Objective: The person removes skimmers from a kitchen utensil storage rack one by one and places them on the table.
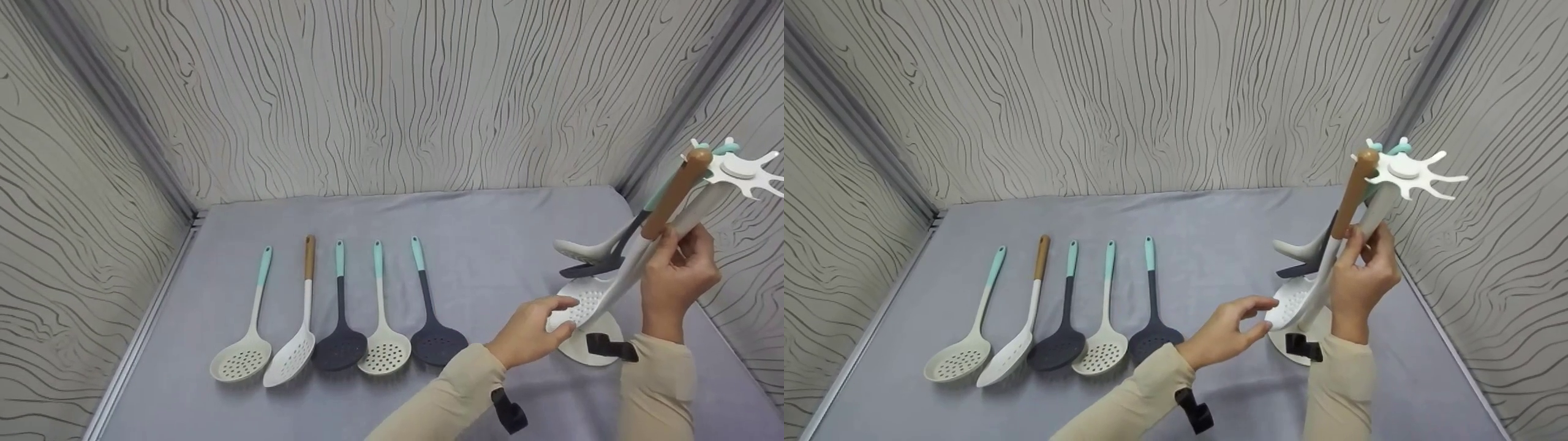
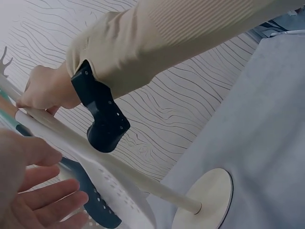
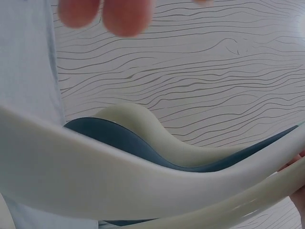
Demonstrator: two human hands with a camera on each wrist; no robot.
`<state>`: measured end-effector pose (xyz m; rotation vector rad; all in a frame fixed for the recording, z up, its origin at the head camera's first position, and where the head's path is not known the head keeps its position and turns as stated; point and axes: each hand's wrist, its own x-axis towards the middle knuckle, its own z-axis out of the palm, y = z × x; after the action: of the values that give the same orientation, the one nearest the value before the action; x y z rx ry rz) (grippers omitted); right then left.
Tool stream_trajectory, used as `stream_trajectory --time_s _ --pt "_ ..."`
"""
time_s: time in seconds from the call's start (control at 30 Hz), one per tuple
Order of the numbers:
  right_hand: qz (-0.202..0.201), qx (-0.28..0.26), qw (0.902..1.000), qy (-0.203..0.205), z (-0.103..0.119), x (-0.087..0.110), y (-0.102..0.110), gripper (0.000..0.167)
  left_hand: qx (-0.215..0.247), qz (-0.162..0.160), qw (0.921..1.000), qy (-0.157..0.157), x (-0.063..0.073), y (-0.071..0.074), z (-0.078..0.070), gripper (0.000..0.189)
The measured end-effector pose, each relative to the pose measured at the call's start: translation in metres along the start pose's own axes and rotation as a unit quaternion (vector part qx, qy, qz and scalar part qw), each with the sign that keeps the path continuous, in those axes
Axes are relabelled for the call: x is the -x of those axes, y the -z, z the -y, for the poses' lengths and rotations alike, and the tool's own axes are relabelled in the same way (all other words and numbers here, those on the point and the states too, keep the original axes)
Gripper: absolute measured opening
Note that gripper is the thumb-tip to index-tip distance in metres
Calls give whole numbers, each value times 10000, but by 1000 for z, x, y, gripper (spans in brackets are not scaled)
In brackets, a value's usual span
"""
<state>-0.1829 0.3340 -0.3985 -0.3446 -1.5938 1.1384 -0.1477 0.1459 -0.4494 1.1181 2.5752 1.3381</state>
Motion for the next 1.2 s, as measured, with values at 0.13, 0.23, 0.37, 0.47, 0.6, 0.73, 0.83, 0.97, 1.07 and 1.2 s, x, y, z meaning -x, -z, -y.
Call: stream_trajectory --time_s 0.13,0.23,0.37,0.47,0.6,0.73,0.83,0.97,1.07,1.2 --pt "-48 -17 10000 -50 0 -1 -1 20 34 -80 9999 -73 -4 1 -4 36" --pt "-60 -17 10000 -40 0 0 -1 20 124 -186 9997 -94 -5 1 -5 36" --pt "-39 17 10000 18 -1 0 1 20 274 -419 9987 -106 -6 -1 -6 35" --pt "5 85 10000 -40 -1 0 1 22 426 -530 9976 -91 -10 -2 -8 35" --pt "52 147 9998 -132 -2 0 0 25 764 -525 9957 20 -18 -3 -13 37" --pt "37 86 10000 -3 -2 0 1 22 839 -503 9952 -3 -27 -7 -16 40" --pt "27 16 9999 96 -2 1 3 21 755 -421 9962 -71 -33 -12 -18 43" --pt "43 -5 9999 123 -2 1 3 20 667 -255 9974 -44 -40 -15 -21 48" --pt "77 -1 9999 138 -3 1 2 20 596 -188 9980 -13 -44 -17 -23 52" --pt "83 26 9998 193 -4 0 2 21 377 -123 9992 32 -49 -19 -24 55"
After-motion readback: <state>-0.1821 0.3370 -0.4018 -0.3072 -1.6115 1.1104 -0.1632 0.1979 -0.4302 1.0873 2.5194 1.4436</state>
